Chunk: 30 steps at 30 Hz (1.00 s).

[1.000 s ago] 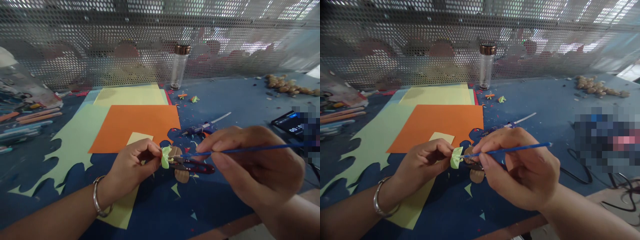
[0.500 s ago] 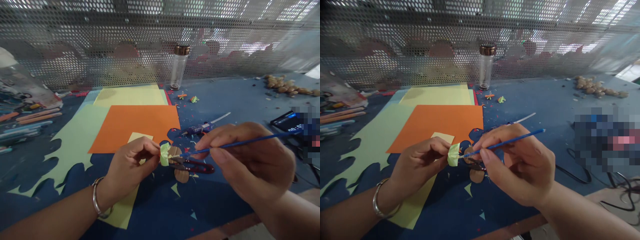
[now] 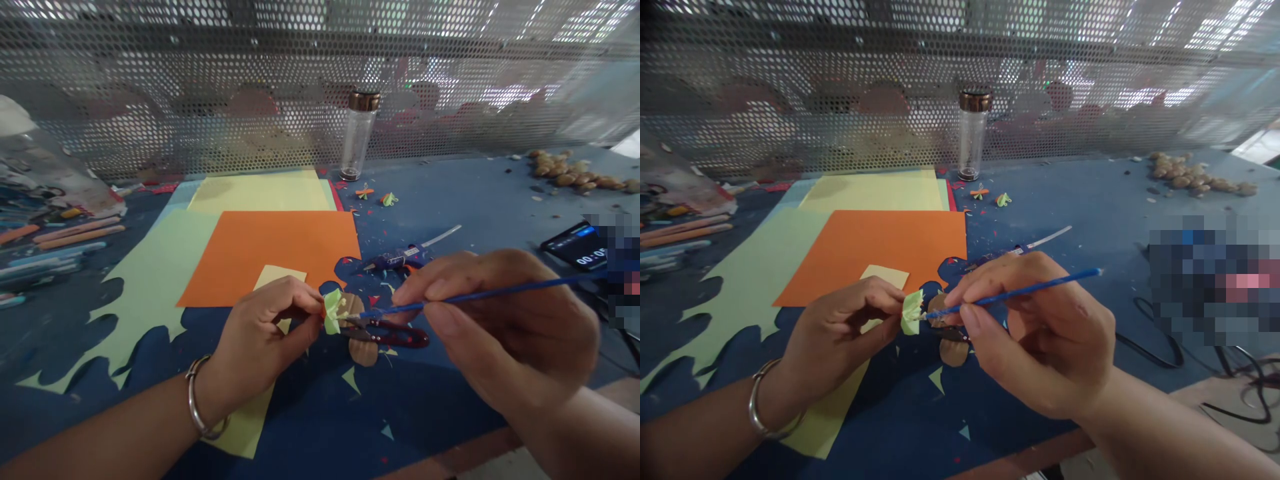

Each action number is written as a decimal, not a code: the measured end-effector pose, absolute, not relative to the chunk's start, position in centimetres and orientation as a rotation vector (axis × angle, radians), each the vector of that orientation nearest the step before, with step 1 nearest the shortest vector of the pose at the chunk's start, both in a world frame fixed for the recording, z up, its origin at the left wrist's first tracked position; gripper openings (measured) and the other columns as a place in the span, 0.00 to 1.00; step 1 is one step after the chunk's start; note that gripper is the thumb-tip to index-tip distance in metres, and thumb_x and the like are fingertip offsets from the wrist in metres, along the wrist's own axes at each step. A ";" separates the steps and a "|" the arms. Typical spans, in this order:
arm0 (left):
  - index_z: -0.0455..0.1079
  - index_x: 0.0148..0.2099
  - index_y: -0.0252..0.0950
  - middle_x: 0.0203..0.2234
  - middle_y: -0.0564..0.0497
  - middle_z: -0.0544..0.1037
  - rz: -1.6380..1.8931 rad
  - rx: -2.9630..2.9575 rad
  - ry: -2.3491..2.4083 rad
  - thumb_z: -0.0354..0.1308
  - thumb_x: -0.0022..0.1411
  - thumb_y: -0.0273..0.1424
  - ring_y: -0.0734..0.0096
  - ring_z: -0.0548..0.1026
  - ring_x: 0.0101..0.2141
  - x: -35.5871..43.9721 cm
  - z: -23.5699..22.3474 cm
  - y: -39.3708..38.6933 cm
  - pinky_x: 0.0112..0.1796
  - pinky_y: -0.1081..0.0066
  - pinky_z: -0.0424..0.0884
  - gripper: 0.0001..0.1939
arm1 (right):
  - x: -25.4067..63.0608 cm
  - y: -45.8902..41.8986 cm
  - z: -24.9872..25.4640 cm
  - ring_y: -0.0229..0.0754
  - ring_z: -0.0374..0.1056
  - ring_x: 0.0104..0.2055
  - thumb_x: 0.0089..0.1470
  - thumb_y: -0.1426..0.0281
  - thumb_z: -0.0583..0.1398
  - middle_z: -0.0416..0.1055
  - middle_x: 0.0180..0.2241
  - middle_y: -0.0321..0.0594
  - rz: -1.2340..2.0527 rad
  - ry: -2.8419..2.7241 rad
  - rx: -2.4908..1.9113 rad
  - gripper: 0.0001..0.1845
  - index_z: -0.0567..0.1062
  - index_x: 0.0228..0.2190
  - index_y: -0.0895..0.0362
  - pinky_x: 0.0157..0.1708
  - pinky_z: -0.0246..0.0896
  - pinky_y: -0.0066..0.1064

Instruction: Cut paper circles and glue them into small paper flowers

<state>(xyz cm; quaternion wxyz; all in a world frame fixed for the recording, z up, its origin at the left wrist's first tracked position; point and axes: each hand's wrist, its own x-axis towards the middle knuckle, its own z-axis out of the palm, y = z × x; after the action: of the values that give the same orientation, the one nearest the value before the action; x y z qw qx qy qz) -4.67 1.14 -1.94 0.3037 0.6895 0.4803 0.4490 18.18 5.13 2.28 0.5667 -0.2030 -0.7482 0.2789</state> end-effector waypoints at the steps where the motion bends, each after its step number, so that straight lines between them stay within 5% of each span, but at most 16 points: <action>1: 0.72 0.33 0.38 0.31 0.50 0.80 1.192 1.845 1.290 0.60 0.63 0.24 0.72 0.77 0.31 -4.7 -1.9 1.1 0.31 0.74 0.71 0.06 | 18.2 5.1 2.3 0.44 0.77 0.30 0.51 0.83 0.63 0.77 0.28 0.41 0.644 -1.750 -0.488 0.14 0.80 0.36 0.54 0.28 0.79 0.35; 30: 0.71 0.35 0.39 0.31 0.51 0.79 1.109 1.995 1.283 0.58 0.64 0.23 0.71 0.77 0.33 -4.8 -2.0 1.1 0.34 0.72 0.69 0.06 | 18.2 5.3 2.6 0.44 0.78 0.28 0.48 0.83 0.64 0.77 0.27 0.39 0.601 -1.807 -0.443 0.15 0.79 0.36 0.54 0.30 0.79 0.35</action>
<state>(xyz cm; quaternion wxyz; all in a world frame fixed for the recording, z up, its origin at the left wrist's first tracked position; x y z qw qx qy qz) -4.80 1.07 -2.00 0.2588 0.7360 0.4733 0.4090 18.21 5.33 2.64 0.5591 -0.1880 -0.7662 0.2548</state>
